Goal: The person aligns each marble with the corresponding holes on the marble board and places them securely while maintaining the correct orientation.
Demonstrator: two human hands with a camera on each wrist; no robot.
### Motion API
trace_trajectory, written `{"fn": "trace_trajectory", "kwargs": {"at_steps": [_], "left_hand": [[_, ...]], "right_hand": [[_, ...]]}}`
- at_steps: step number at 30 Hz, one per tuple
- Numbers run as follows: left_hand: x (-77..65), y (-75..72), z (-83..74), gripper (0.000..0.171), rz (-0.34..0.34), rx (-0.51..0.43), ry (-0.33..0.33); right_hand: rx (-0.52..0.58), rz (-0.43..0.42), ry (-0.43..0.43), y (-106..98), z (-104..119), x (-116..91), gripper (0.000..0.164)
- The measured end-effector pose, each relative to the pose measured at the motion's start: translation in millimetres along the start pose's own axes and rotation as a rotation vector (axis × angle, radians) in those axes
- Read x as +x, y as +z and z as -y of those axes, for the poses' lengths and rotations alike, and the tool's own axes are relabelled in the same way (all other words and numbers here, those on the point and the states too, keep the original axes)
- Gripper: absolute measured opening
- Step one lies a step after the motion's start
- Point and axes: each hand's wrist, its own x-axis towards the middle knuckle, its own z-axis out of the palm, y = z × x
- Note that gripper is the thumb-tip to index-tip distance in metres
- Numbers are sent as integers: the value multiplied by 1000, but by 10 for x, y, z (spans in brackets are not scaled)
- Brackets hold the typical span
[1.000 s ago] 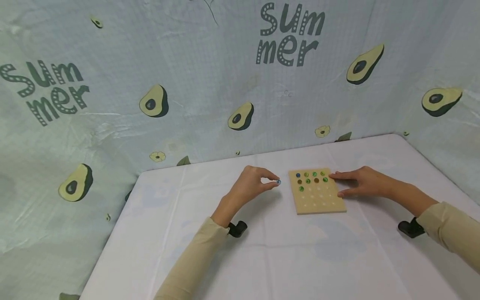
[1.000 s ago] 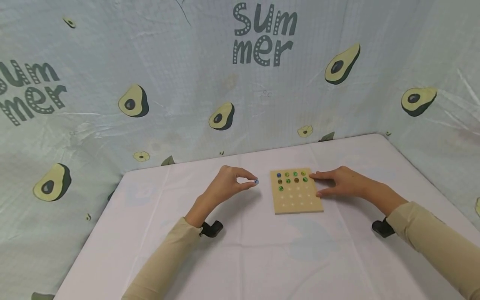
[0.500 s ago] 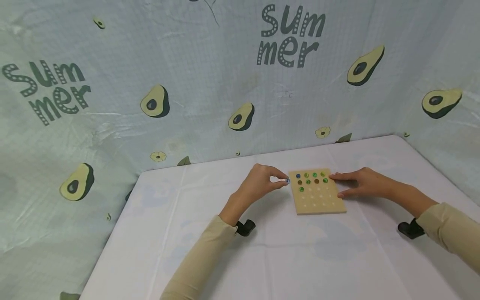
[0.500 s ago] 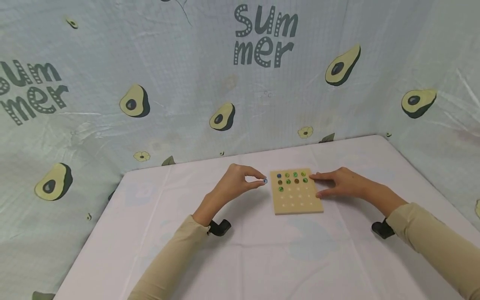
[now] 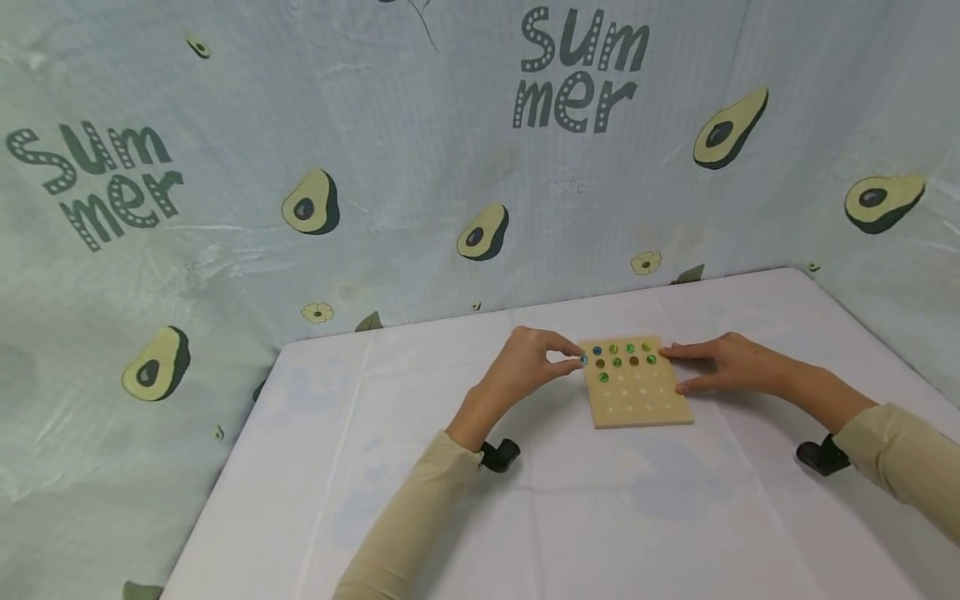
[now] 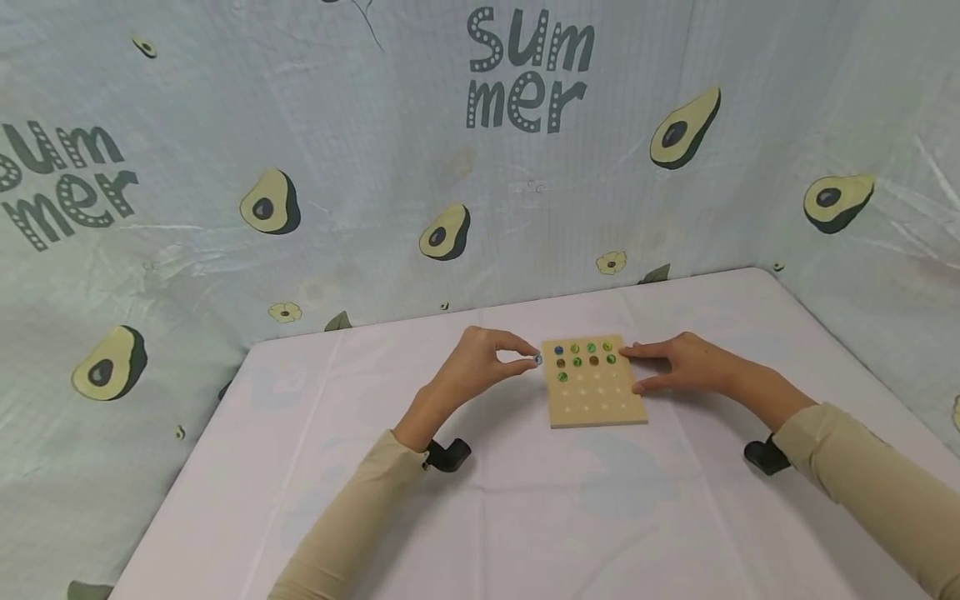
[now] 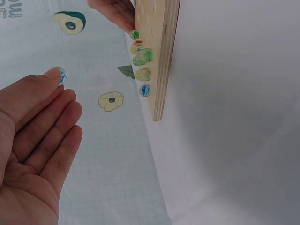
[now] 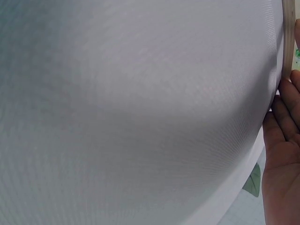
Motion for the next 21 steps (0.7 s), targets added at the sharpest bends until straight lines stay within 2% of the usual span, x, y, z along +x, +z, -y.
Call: {"fn": "trace_trajectory", "kwargs": {"at_steps": [10,21], "left_hand": [[68,33,-43,19,-14,-2,22],[90,127,11,18,-4,-72,-13]], "right_hand": [[-25,-21,-22,-5,5,5,72],[-16,-10,-27,-3,32,-2,71]]}}
